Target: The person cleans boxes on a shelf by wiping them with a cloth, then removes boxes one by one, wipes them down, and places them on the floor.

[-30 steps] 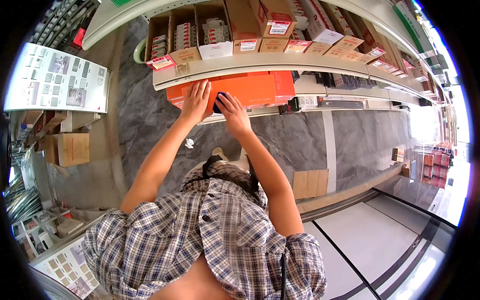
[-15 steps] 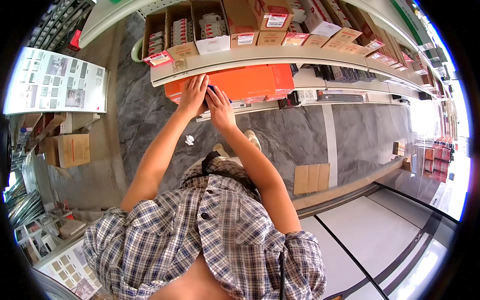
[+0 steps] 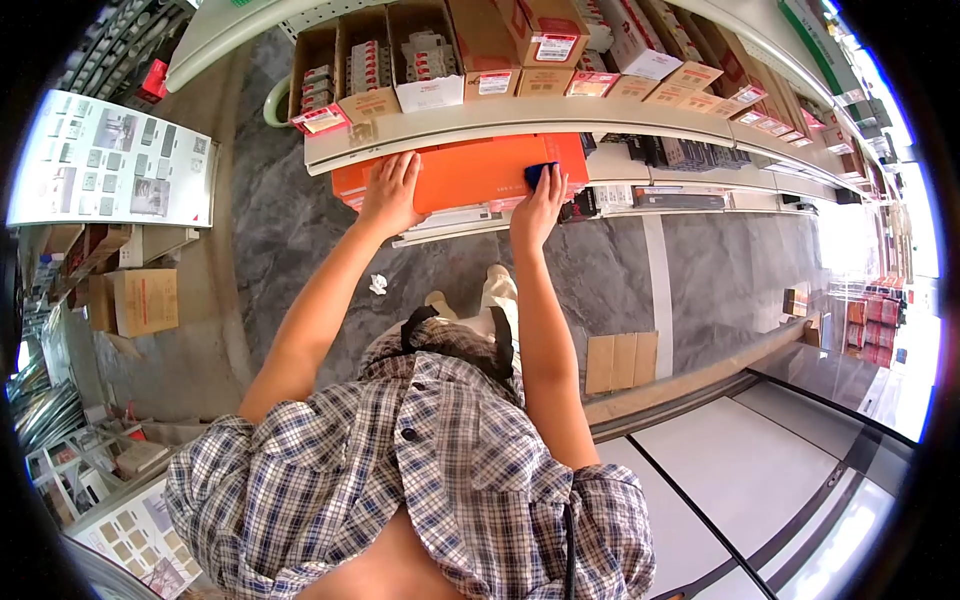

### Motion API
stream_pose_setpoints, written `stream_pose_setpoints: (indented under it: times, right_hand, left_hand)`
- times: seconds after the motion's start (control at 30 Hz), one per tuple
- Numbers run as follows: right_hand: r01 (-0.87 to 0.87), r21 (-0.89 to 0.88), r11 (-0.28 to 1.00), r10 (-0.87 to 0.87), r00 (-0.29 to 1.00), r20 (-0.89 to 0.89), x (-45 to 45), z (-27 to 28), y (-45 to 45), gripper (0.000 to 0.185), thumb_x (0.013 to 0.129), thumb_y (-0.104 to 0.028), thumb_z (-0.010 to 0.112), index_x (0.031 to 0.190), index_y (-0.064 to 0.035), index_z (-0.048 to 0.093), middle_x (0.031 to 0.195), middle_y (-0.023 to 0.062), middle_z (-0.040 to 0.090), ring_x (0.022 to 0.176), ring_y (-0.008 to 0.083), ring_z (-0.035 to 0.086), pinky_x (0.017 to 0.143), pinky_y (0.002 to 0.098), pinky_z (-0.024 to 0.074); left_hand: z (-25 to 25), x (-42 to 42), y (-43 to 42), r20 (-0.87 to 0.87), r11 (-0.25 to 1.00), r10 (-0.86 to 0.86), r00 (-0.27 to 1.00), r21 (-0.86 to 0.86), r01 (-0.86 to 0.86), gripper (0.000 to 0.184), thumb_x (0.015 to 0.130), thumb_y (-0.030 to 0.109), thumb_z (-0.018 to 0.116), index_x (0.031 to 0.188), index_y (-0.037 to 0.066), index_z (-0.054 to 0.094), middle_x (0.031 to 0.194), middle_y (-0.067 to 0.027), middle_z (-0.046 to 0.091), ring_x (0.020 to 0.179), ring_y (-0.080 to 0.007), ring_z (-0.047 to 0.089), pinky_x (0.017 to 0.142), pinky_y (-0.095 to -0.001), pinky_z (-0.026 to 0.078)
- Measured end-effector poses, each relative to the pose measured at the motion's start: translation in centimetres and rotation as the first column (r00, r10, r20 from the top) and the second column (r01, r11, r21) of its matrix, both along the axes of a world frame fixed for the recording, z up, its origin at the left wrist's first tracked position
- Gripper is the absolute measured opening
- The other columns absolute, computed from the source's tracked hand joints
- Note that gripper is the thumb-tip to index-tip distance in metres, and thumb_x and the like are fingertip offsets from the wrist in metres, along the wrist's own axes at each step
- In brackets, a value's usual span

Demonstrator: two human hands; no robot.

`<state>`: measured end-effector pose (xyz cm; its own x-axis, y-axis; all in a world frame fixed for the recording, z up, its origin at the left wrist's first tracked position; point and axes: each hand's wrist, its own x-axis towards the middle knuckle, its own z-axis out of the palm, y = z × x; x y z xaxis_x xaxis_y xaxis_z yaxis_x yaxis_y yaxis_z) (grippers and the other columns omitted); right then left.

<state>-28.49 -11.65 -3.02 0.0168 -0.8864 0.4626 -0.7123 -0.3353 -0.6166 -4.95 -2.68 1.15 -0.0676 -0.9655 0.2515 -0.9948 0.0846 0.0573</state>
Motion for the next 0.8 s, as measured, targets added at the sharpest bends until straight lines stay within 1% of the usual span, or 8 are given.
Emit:
stream_pose_setpoints:
  times: [0.07,0.27,0.4,0.53,0.6,0.63,0.73,0.8]
  right_hand:
    - [-0.044,-0.079,0.996,0.026,0.976,-0.215,0.5,0.0,1.2,0.044,0.08,0.0,0.048,0.124,0.0023,0.048,0.137,0.0164,0.041,0.132,0.034,0.032,0.109,0.0429,0.0263]
    - [-0.482,0.003,0.876,0.465,0.844,-0.268,4.0,0.7,5.2,0.043,0.08,-0.001,0.045,0.122,-0.0001,0.052,0.136,0.011,0.044,0.131,0.0301,0.034,0.108,0.0429,0.0284]
    - [-0.496,-0.001,0.868,0.469,0.823,-0.321,2.1,1.8,4.5,0.04,0.081,-0.003,0.046,0.12,-0.0011,0.054,0.132,0.0116,0.047,0.128,0.0296,0.039,0.107,0.0423,0.0305]
    - [-0.053,-0.143,0.988,0.049,0.998,-0.029,-1.8,1.0,2.1,0.036,0.082,0.003,0.043,0.116,-0.0002,0.055,0.119,0.0154,0.054,0.115,0.0295,0.049,0.099,0.0389,0.0381]
    - [0.054,0.082,0.995,-0.086,0.887,0.453,-4.4,-3.1,-0.3,0.032,0.083,0.005,0.039,0.11,0.0016,0.055,0.104,0.0123,0.058,0.091,0.0203,0.057,0.08,0.0322,0.047]
    - [0.079,0.397,0.914,-0.311,0.765,0.564,-5.9,-3.2,-1.1,0.032,0.082,0.001,0.041,0.111,0.003,0.055,0.098,0.0132,0.059,0.088,0.0209,0.057,0.081,0.0318,0.0461]
    - [-0.241,0.428,0.871,-0.306,0.416,0.856,-7.4,0.3,-0.9,0.034,0.081,-0.001,0.04,0.111,0.0013,0.054,0.085,0.0027,0.058,0.066,0.011,0.054,0.058,0.0249,0.0444]
    - [-0.304,0.375,0.876,-0.247,0.386,0.889,-6.6,3.4,-0.5,0.034,0.081,-0.002,0.04,0.112,0.0001,0.054,0.086,0.0033,0.058,0.066,0.0106,0.054,0.059,0.0245,0.0454]
  left_hand:
    - [-0.1,0.0,0.0,0.009,1.0,-0.006,1.0,-0.001,0.006,0.092,0.063,0.045,0.075,0.132,-0.002,0.037,0.138,-0.0141,0.034,0.129,-0.0277,0.032,0.105,-0.0452,0.026]
    - [-1.1,0.3,0.0,0.113,0.999,-0.009,0.994,-0.039,0.014,0.095,0.064,0.044,0.074,0.135,-0.003,0.033,0.139,-0.0138,0.034,0.128,-0.0279,0.033,0.105,-0.0453,0.026]
    - [-0.7,-0.1,0.3,-0.008,0.999,-0.015,1.0,-0.041,0.014,0.093,0.062,0.041,0.076,0.134,0.0,0.034,0.135,-0.0141,0.036,0.127,-0.0286,0.033,0.105,-0.0462,0.025]
    - [-0.1,-0.2,2.0,-0.056,0.997,-0.065,0.996,-0.033,0.063,0.091,0.06,0.039,0.079,0.134,0.007,0.037,0.132,-0.0142,0.037,0.126,-0.0309,0.034,0.105,-0.0481,0.025]
    - [0.5,-0.3,3.1,-0.097,0.995,-0.091,0.991,-0.043,0.087,0.092,0.058,0.038,0.08,0.134,0.009,0.037,0.133,-0.0142,0.035,0.125,-0.032,0.034,0.105,-0.0491,0.026]
    - [1.0,-0.4,3.6,-0.147,0.997,-0.076,0.986,-0.012,0.075,0.091,0.058,0.039,0.08,0.134,0.009,0.038,0.133,-0.0151,0.036,0.125,-0.0327,0.034,0.105,-0.0496,0.026]
    - [1.6,0.1,4.1,-0.259,0.997,-0.042,0.965,0.053,0.058,0.09,0.059,0.041,0.079,0.133,0.009,0.04,0.134,-0.0153,0.037,0.126,-0.0334,0.034,0.105,-0.0498,0.026]
    - [2.3,0.7,4.1,-0.321,0.995,-0.02,0.947,0.085,0.049,0.09,0.059,0.041,0.079,0.134,0.009,0.04,0.134,-0.0148,0.037,0.127,-0.0334,0.034,0.105,-0.0495,0.026]
